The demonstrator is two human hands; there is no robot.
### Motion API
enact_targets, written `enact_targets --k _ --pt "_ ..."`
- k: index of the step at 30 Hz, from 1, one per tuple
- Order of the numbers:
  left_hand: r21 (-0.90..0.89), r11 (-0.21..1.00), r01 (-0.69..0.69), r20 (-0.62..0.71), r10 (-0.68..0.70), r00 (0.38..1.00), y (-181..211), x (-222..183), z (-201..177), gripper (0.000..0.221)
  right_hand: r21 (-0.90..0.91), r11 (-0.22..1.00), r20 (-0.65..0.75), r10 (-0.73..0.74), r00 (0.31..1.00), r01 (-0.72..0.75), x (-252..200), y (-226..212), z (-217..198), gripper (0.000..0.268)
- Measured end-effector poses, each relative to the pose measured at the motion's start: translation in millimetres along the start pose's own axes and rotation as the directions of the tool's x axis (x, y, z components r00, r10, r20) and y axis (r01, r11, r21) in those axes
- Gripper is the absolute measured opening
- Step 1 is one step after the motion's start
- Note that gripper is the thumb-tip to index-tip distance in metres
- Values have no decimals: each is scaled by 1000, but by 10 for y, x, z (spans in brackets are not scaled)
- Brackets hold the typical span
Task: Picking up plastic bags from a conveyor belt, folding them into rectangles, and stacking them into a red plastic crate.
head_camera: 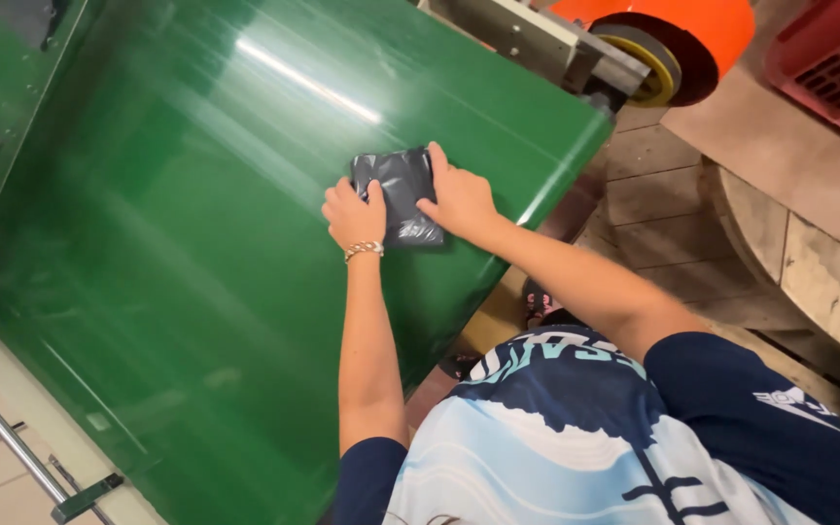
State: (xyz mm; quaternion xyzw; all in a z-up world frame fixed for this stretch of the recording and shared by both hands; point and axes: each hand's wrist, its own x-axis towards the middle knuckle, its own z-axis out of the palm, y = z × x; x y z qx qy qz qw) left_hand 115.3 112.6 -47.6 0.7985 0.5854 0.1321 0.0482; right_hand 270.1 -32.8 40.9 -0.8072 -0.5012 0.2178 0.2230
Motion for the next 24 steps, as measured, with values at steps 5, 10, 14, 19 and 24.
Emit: enact_targets --k 5,10,14,19,24 --pt "-159 972 172 147 -149 978 -35 109 61 43 -152 988 -93 -51 994 37 72 179 9 100" --pt "-532 728 -432 -197 390 899 495 -451 -884 22 -273 790 -326 -612 721 548 101 374 -401 110" --pt "-604 564 -563 -275 516 812 702 -856 -1459 19 -35 595 -354 -759 546 803 -237 231 -779 97" --pt "-642 502 -580 -187 631 753 610 -1438 -1817 36 -53 664 -257 -731 633 746 -1149 205 -695 60" --pt "-660 399 -637 -230 699 677 534 -2044 -1591 23 65 798 -311 -554 772 599 -2103 368 -259 56"
